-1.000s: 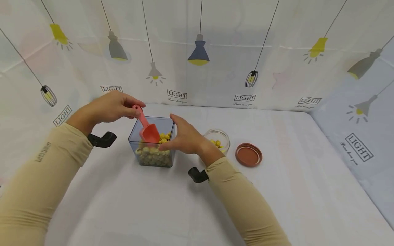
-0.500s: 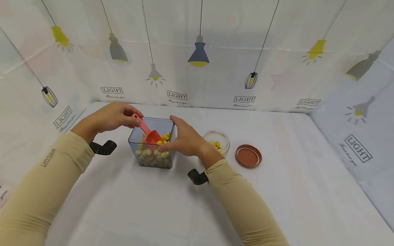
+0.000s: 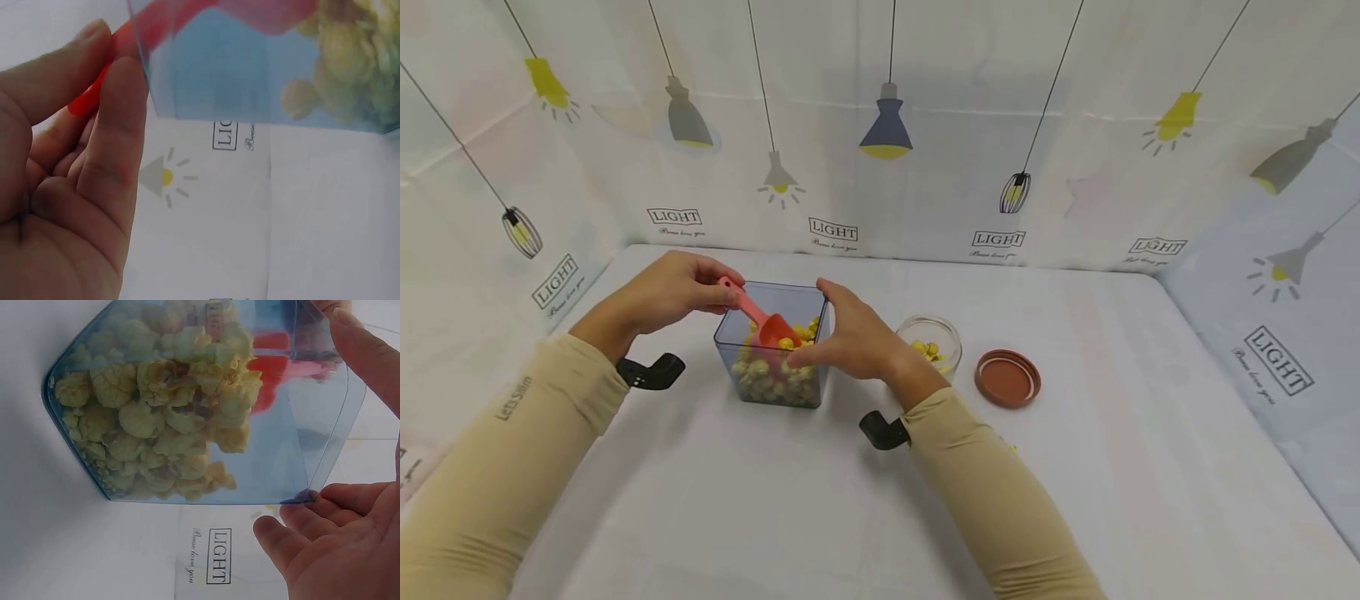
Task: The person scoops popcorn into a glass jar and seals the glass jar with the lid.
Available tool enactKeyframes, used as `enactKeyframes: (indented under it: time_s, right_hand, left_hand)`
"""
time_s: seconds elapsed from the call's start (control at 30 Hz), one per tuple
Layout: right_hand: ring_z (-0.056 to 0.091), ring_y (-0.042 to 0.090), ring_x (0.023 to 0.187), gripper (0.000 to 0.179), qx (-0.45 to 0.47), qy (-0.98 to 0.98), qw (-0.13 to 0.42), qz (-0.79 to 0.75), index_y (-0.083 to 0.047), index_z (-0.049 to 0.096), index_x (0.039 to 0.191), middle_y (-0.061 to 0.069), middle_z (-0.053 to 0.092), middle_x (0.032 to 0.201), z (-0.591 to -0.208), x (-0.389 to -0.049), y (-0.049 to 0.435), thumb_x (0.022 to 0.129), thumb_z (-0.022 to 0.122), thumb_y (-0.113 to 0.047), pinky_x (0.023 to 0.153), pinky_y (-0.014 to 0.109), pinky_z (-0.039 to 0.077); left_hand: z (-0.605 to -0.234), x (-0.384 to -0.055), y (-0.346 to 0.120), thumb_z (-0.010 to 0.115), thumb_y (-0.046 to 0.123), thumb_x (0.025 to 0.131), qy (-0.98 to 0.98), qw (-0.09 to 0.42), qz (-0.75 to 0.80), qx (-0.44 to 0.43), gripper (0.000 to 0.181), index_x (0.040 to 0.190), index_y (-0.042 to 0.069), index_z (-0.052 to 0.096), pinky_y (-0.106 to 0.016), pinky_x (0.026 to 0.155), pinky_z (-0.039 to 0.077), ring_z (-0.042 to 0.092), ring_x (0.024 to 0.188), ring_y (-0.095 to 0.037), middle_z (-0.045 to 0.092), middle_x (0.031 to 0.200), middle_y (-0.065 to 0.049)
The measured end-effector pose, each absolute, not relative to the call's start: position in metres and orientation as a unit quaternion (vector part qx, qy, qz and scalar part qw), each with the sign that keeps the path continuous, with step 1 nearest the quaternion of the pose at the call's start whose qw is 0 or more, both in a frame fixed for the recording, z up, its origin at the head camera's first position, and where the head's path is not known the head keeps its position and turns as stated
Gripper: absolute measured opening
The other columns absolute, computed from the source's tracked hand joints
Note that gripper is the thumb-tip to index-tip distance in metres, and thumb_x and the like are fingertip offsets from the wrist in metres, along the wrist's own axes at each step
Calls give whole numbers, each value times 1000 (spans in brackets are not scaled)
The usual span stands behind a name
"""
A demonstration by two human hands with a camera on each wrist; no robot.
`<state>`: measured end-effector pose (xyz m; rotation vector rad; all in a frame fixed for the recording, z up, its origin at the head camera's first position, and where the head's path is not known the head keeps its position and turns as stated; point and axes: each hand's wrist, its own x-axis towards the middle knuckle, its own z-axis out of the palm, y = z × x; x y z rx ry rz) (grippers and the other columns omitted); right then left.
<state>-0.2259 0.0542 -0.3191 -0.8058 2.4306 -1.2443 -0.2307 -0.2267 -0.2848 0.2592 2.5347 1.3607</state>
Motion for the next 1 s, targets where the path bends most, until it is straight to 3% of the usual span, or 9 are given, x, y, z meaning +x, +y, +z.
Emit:
enactKeyframes:
  time_s: [0.27, 0.6, 1.0]
  right_hand:
    - [34, 37, 143, 110, -274, 846, 149, -433, -9, 16, 161, 6, 17, 165, -319, -226, 54, 80, 85, -38, 114, 45, 33]
    - [36, 36, 142, 109, -266, 852, 146, -427, -11, 17, 161, 4, 17, 165, -319, -225, 53, 80, 85, -38, 113, 44, 35]
    - [33, 34, 144, 110, -271, 842, 147, -442, -10, 16, 161, 5, 17, 165, -322, -226, 54, 80, 85, -37, 114, 45, 32]
  left_hand:
    - [-288, -226, -231, 69, 15, 97, 853, 132, 498, 87, 37, 128, -4, 62, -32, 90, 55, 68, 100, -25, 65, 115, -17]
    - [-283, -223, -223, 68, 16, 98, 857, 146, 487, 81, 37, 129, -2, 62, -36, 90, 55, 70, 98, -25, 66, 116, -18]
    - [-288, -219, -221, 69, 13, 97, 828, 137, 541, 44, 39, 130, -5, 60, -29, 87, 56, 68, 97, -21, 62, 121, -19]
